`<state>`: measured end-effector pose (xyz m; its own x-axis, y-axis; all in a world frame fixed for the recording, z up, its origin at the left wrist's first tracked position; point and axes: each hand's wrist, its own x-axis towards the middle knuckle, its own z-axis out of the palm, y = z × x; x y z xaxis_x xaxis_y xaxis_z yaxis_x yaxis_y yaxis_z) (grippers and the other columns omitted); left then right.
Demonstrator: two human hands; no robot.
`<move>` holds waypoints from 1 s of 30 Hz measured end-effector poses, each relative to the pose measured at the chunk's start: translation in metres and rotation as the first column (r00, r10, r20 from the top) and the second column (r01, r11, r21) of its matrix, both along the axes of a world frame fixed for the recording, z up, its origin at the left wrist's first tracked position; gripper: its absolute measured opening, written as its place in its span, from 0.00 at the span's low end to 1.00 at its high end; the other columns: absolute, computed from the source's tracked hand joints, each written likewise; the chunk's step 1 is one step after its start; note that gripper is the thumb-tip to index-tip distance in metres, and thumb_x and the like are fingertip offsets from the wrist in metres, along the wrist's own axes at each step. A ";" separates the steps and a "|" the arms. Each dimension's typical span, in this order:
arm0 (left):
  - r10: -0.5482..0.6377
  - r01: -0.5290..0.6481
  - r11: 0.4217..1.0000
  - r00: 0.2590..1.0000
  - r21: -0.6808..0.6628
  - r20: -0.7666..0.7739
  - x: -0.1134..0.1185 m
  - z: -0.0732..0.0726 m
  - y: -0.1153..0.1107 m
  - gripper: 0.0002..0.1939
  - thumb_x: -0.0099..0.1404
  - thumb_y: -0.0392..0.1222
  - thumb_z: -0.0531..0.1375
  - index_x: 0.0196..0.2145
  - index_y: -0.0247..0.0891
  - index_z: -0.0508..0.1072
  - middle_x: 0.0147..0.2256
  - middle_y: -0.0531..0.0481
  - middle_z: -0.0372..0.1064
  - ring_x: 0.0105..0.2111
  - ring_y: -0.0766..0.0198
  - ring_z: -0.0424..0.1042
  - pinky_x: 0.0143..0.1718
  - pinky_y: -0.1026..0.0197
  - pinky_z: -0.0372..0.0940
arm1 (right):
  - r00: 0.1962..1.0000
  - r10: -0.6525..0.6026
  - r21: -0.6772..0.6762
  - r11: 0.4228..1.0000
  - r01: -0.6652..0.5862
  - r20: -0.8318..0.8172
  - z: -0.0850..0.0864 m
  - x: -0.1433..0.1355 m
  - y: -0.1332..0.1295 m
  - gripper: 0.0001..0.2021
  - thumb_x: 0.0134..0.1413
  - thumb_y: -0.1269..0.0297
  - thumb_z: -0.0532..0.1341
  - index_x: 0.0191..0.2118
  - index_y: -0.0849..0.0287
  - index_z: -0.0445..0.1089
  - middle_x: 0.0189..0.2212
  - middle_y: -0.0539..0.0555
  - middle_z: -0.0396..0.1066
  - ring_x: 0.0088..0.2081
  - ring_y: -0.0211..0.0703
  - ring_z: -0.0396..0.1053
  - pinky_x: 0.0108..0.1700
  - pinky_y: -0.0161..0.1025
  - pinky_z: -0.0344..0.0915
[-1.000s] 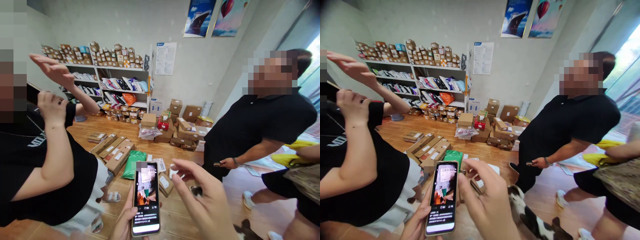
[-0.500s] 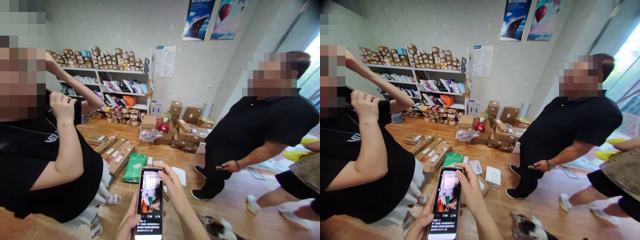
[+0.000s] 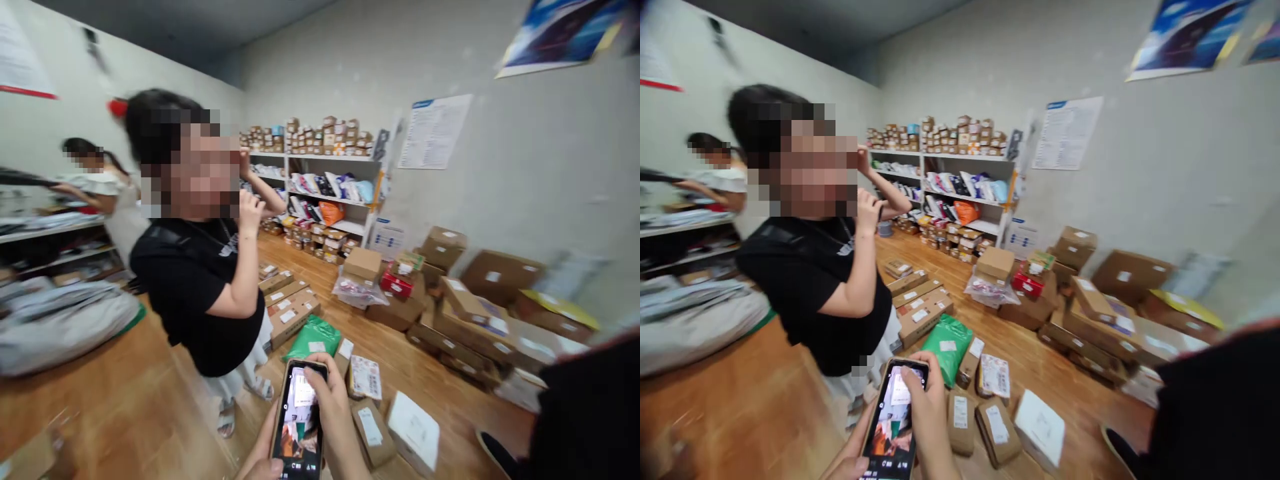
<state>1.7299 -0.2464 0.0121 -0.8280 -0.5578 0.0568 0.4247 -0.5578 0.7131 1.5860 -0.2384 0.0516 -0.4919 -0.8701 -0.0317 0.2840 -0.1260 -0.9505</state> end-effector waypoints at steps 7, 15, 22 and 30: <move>0.497 -0.501 0.858 0.866 0.119 0.059 0.070 -0.020 -0.012 0.35 0.48 0.47 0.68 0.55 0.47 0.67 0.54 0.49 0.68 0.59 0.49 0.60 0.63 0.49 0.48 | 0.926 0.373 0.007 0.928 -0.373 -0.067 0.000 0.078 -0.061 0.15 0.55 0.49 0.51 0.33 0.55 0.66 0.31 0.49 0.65 0.36 0.44 0.63 0.39 0.37 0.58; 0.709 -0.679 0.680 0.705 0.276 -0.012 0.195 -0.034 -0.080 0.24 0.41 0.45 0.72 0.39 0.59 0.77 0.43 0.59 0.76 0.49 0.57 0.71 0.60 0.56 0.55 | 0.780 0.623 -0.055 0.778 -0.626 -0.064 -0.010 0.228 -0.154 0.11 0.54 0.53 0.54 0.33 0.55 0.66 0.29 0.48 0.64 0.32 0.42 0.61 0.34 0.36 0.57; 0.782 -0.791 0.595 0.610 0.140 0.125 0.299 -0.060 -0.181 0.27 0.37 0.45 0.73 0.40 0.52 0.78 0.45 0.55 0.75 0.62 0.50 0.55 0.65 0.49 0.45 | 0.780 0.626 -0.047 0.778 -0.626 -0.019 -0.003 0.320 -0.242 0.13 0.51 0.50 0.54 0.33 0.55 0.65 0.28 0.48 0.63 0.31 0.41 0.60 0.33 0.35 0.57; 0.725 -0.755 0.640 0.655 0.144 0.214 0.330 -0.049 -0.305 0.36 0.42 0.51 0.68 0.51 0.46 0.69 0.49 0.50 0.72 0.59 0.46 0.60 0.61 0.47 0.55 | 0.804 0.595 -0.036 0.803 -0.595 0.007 -0.004 0.357 -0.374 0.13 0.49 0.52 0.55 0.33 0.56 0.65 0.27 0.47 0.63 0.30 0.40 0.60 0.33 0.35 0.55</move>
